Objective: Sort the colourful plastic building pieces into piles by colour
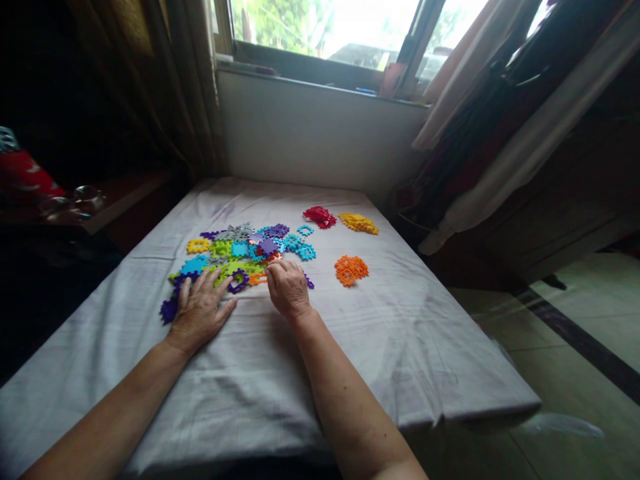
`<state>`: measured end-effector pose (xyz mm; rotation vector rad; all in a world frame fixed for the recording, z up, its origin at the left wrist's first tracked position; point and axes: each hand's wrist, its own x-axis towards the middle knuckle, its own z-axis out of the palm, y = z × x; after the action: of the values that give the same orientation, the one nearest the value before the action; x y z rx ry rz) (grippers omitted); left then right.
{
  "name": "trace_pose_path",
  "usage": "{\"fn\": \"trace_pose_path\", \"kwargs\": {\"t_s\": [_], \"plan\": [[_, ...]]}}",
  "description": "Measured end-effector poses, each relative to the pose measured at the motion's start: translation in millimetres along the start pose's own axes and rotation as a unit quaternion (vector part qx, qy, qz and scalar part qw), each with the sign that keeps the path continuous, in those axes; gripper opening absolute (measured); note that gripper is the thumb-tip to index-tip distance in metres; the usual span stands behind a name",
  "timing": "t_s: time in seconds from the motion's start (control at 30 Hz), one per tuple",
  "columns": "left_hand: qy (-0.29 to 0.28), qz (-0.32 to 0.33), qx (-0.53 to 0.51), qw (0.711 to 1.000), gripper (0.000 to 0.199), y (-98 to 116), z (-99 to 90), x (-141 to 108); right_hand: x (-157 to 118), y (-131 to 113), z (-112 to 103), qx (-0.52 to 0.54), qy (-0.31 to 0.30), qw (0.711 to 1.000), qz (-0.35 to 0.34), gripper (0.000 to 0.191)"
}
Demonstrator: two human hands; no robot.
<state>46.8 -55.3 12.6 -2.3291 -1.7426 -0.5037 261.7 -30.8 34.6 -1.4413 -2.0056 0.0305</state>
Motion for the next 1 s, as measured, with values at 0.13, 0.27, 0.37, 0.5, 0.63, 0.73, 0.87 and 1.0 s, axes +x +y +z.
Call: {"fn": "trace_pose_path", "kwargs": {"t_s": [0.13,0.27,0.37,0.5,0.63,0.73,0.87,1.0], "plan": [[0.005,0.003,-0.004,1.0,0.048,-1.9,1.3,-0.2,3.4,32.2,-19.6,-0.022,0.054,0.985,0.16,0.032],[0.013,0.008,-0.01,1.0,0.048,-3.2,2.9,-0.6,-4.9,83.2,-50.5,-0.067,0.121,0.93,0.34,0.032],[0.013,0.01,-0.013,1.0,0.047,-3.2,3.2,-0.6,-17.1,115.9,-65.9,-0.089,0.166,0.888,0.419,0.034],[0.012,0.009,-0.012,1.0,0.047,-2.7,2.7,-0.5,-29.0,138.4,-68.4,-0.107,0.21,0.864,0.444,0.036],[0.008,0.007,-0.011,1.0,0.047,-2.1,2.2,-0.4,-27.4,132.4,-60.0,-0.127,0.249,0.879,0.387,0.036],[0.014,0.01,-0.012,1.0,0.046,-1.7,2.2,-0.5,-16.5,105.4,-47.7,-0.124,0.202,0.926,0.295,0.033],[0.023,0.022,-0.019,0.999,0.045,-2.3,2.5,-0.9,6.2,54.3,-25.3,-0.098,0.036,0.979,0.173,0.029],[0.033,0.025,-0.023,0.999,0.044,-3.0,3.4,-1.4,28.8,19.7,-7.7,-0.127,-0.064,0.976,0.163,0.031]]}}
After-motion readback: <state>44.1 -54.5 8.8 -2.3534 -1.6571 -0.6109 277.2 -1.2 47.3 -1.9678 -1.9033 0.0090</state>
